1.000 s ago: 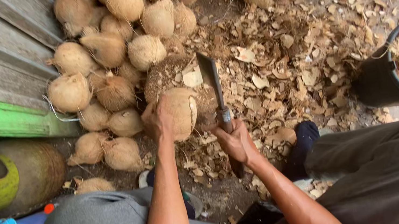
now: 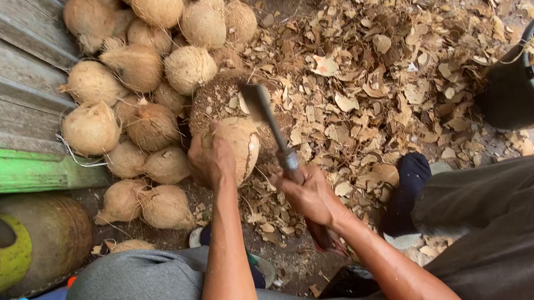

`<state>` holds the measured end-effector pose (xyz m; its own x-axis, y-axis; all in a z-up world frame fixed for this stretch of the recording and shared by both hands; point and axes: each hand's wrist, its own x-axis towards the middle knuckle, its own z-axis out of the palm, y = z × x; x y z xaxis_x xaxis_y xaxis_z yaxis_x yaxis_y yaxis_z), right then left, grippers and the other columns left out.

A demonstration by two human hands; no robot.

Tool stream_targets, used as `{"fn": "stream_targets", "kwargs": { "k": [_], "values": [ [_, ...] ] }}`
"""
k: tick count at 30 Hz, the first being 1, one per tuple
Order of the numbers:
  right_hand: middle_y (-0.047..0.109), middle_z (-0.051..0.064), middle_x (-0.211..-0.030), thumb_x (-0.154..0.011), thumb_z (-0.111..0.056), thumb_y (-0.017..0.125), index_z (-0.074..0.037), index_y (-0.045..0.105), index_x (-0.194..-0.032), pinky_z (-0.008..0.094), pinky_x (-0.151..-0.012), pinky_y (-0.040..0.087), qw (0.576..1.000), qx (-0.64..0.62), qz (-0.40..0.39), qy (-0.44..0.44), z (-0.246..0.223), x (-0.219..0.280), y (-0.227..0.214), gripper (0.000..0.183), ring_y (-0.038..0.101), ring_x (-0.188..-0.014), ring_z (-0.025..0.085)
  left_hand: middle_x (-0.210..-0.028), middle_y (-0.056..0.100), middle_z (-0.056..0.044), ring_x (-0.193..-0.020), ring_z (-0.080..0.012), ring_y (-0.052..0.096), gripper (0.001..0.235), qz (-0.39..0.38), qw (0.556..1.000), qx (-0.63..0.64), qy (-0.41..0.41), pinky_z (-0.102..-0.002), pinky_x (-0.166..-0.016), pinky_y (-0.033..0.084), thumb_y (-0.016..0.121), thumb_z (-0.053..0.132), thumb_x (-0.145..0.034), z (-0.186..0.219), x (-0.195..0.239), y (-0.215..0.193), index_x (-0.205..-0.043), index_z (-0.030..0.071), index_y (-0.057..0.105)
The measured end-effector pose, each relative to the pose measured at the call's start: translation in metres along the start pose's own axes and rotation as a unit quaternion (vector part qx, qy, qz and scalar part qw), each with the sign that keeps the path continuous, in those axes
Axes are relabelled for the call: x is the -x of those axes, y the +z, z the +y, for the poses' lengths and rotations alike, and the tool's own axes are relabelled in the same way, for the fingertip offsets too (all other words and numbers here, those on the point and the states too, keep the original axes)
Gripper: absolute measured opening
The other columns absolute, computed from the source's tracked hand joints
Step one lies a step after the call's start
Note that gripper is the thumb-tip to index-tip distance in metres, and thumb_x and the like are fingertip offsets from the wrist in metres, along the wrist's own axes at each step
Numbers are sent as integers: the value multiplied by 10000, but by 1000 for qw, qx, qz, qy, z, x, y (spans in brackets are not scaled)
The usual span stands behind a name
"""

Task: The person sits on the ground and uses a curved blade to peel the husk off a coconut. They rotate the coconut repeatedly, scraping away the fibrous outer layer until the hard shell is exposed. The peeled coconut is then placed into a blue basket, and the process is repeated with another coconut.

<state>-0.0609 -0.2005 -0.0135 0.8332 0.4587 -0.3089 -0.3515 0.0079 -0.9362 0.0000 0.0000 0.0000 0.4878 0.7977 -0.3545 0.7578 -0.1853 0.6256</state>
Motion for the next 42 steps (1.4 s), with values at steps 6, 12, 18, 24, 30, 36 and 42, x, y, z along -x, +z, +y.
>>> {"fn": "stream_targets", "kwargs": {
  "k": [6, 12, 18, 24, 30, 36, 42],
  "values": [
    [539, 4, -555, -969, -293, 681, -107, 542, -740, 280, -355, 413, 997, 42, 64, -1, -8, -1, 9, 326, 455, -391, 90, -873, 703, -70, -729, -212, 635, 468, -2, 1000, 12, 16, -403, -670, 492, 553, 587, -969, -6, -4, -1, -1100, 171, 721],
    [634, 3, -629, -924, -302, 647, -134, 588, -856, 295, -411, 531, 997, 61, 51, 11, -4, 3, 12, 191, 549, -439, 79, -890, 690, -44, -627, -198, 616, 507, -11, 1000, -8, -1, -381, -545, 503, 503, 623, -978, -1, -1, -2, -1133, 181, 697],
    [567, 38, -629, -980, -308, 635, -79, 608, -839, 306, -393, 410, 973, 160, 73, 148, 17, -8, 7, 270, 431, -426, 108, -918, 717, -54, -707, -206, 638, 516, -8, 999, -2, -34, -383, -614, 497, 526, 645, -934, 1, 4, -4, -1140, 208, 706],
    [544, 19, -590, -939, -360, 601, -114, 654, -841, 307, -380, 387, 975, 185, 85, 91, 22, -15, 1, 270, 432, -424, 106, -954, 756, -72, -769, -231, 654, 523, -5, 999, 42, -26, -395, -676, 510, 524, 629, -942, -18, -3, -3, -1080, 183, 759],
    [497, -3, -631, -922, -559, 654, -63, 606, -946, 313, -453, 465, 969, 232, 86, 24, -1, -28, -5, 499, 487, -495, 111, -968, 747, -78, -768, -223, 652, 507, -82, 990, 115, 10, -389, -677, 514, 549, 613, -940, -12, -20, -12, -1094, 176, 755],
    [496, -30, -603, -904, -608, 534, -226, 591, -1064, 323, -453, 457, 978, 200, 56, 26, 2, -14, -2, 418, 488, -487, 99, -981, 738, -83, -767, -215, 649, 493, -244, 944, 224, 8, -382, -677, 518, 573, 596, -937, -29, -40, -20, -1107, 169, 752],
    [510, -23, -614, -955, -567, 579, -162, 552, -914, 317, -462, 464, 984, 174, 17, 9, 14, 6, -2, 408, 491, -497, 110, -994, 729, -89, -767, -206, 646, 481, -167, 962, 215, -13, -376, -678, 522, 597, 579, -935, -44, -31, -5, -1120, 162, 748]
  ]
}}
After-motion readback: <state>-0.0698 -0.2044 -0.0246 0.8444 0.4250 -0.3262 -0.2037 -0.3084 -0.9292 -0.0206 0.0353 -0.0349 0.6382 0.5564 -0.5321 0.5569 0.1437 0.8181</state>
